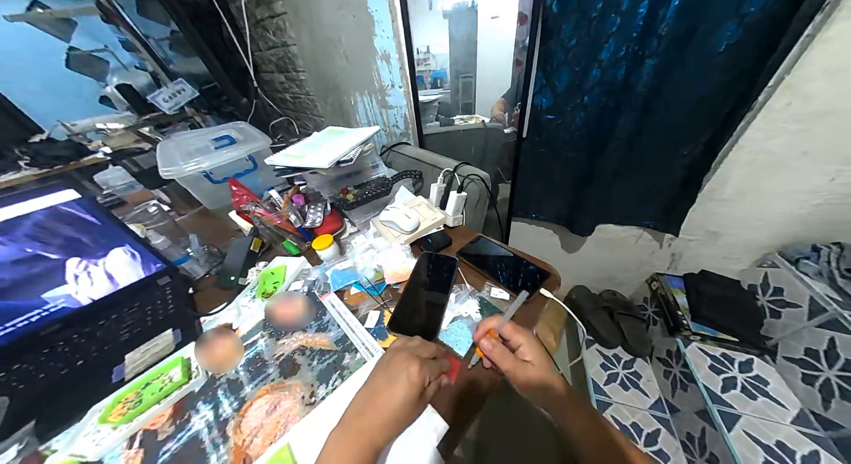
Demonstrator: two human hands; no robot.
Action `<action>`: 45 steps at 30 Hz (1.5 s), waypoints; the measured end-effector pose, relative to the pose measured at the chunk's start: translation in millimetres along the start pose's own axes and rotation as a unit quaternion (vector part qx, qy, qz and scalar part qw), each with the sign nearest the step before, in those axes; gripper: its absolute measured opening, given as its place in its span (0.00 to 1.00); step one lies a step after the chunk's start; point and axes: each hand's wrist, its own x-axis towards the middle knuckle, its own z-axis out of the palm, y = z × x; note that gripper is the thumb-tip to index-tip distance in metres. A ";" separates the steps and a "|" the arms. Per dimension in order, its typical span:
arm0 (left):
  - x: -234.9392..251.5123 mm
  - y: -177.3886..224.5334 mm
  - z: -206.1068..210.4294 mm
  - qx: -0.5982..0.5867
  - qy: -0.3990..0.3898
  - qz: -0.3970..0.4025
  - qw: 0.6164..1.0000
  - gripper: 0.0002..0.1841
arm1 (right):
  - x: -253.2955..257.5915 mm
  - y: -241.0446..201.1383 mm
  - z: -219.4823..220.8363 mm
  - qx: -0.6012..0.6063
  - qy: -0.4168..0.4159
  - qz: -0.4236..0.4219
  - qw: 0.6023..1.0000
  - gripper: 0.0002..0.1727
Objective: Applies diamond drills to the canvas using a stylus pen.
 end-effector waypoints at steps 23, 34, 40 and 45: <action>-1.7 3.7 3.5 -0.090 0.008 -0.142 0.986 0.12 | 17.0 7.9 18.8 -0.163 -0.106 -0.047 0.980 0.18; -0.6 5.5 2.6 -0.076 0.001 -0.146 0.986 0.13 | 16.3 9.1 18.3 -0.166 -0.104 -0.066 0.978 0.19; -0.2 7.5 2.5 -0.076 -0.002 -0.157 0.985 0.13 | 17.0 8.7 18.1 -0.184 -0.108 -0.060 0.975 0.19; 0.0 10.1 1.5 -0.074 -0.011 -0.167 0.983 0.14 | 17.1 7.2 18.8 -0.199 -0.106 -0.055 0.973 0.19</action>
